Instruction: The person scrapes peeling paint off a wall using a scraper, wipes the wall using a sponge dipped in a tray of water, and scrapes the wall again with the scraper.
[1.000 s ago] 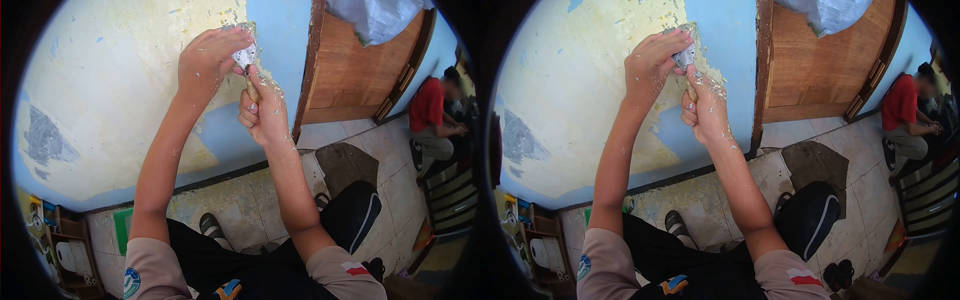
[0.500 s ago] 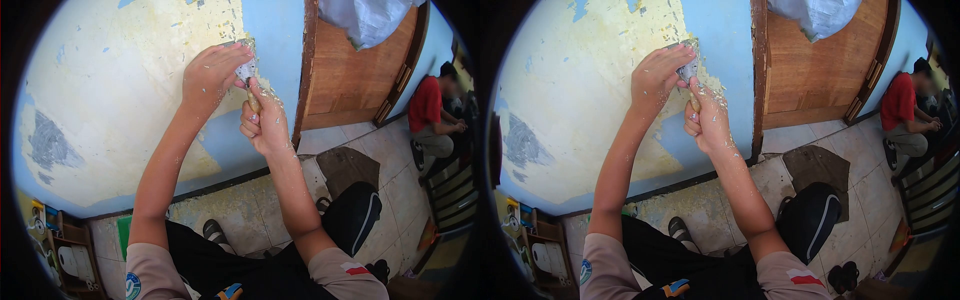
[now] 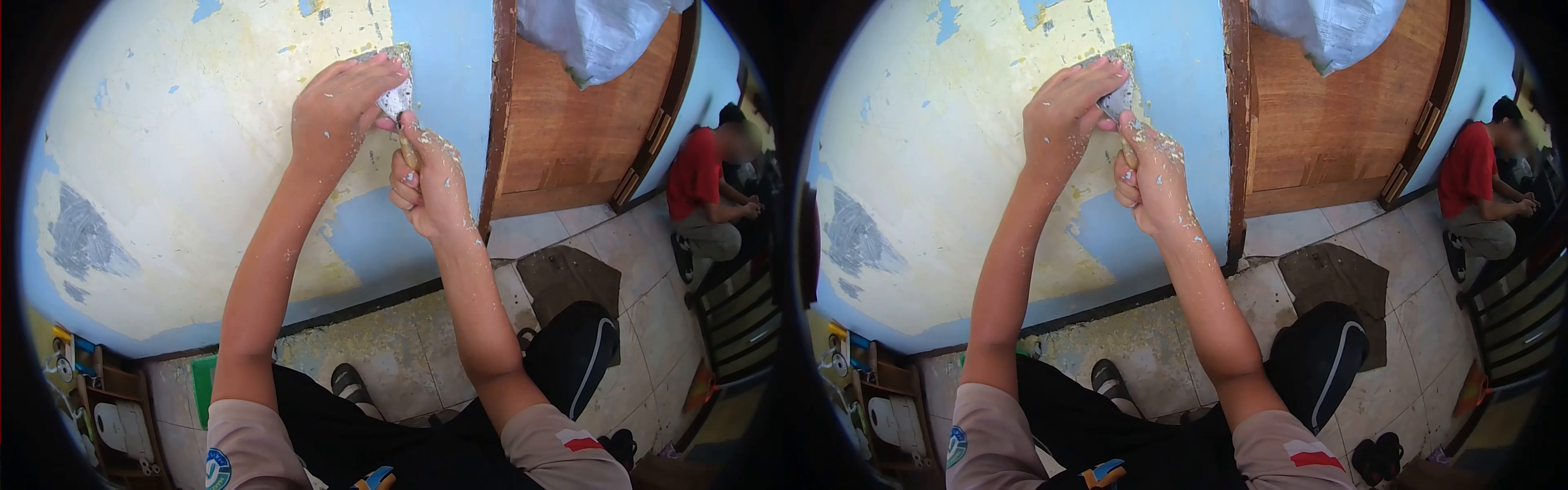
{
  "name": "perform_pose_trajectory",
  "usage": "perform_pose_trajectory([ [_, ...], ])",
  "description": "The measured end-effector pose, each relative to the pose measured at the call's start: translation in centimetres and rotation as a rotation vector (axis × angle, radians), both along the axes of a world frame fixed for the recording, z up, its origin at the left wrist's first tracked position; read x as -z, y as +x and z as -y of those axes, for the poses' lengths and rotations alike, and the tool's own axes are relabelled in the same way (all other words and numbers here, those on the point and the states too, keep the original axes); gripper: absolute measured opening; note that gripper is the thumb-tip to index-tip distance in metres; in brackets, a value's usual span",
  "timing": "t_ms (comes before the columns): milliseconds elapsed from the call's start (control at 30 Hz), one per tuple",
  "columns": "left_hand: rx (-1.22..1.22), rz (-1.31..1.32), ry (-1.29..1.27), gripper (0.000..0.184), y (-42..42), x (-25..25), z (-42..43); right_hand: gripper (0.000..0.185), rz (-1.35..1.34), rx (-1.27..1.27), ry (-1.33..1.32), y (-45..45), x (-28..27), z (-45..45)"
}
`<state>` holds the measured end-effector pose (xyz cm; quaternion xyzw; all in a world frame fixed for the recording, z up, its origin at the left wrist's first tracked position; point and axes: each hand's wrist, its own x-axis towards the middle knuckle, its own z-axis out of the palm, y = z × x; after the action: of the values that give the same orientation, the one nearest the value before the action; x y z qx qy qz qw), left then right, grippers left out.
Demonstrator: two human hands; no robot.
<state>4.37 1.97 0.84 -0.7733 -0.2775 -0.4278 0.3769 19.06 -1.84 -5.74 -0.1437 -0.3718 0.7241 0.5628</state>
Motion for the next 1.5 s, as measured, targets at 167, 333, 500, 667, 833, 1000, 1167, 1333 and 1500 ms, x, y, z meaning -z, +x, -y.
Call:
perform_pose_trajectory([
  [167, 0.016, -0.01, -0.088, 0.04, -0.2, 1.2, 0.5, 0.037, -0.022, -0.041, -0.041, -0.3, 1.6, 0.4],
  [333, 0.067, 0.018, -0.102, 0.04, -0.1, 0.1, -0.2, 0.037, -0.014, -0.015, 0.015, 0.2, 0.2, 0.1],
  [500, 0.112, 0.031, -0.098, 0.042, 0.1, 1.1, 0.2, 0.042, 0.081, -0.002, 0.049, 0.6, 1.0, -0.1],
  [667, 0.169, 0.031, 0.027, 0.04, -1.6, 1.8, -0.7, 0.048, 0.255, 0.023, 0.103, -0.6, 0.7, -0.2],
  [833, 0.257, 0.06, -0.027, 0.035, -1.5, 1.2, -1.3, 0.051, 0.597, 0.116, 0.093, 1.5, -1.4, 0.4],
  [1000, 0.294, 0.188, -0.047, 0.034, 1.2, 1.2, -2.1, 0.054, 0.737, 0.213, 0.079, 3.6, -3.9, 0.9],
  [1167, 0.342, 0.213, -0.011, 0.032, 0.8, 0.5, -2.0, 0.054, 0.771, 0.241, 0.055, 2.5, -5.2, 1.3],
  [1333, 0.37, 0.154, -0.022, 0.032, -1.0, -0.9, -0.4, 0.055, 0.668, 0.258, 0.164, 1.5, -4.4, 1.8],
  [1500, 0.305, 0.085, -0.038, 0.034, -2.0, -1.5, -0.6, 0.052, 0.469, 0.216, 0.118, 0.6, -3.3, 2.4],
])
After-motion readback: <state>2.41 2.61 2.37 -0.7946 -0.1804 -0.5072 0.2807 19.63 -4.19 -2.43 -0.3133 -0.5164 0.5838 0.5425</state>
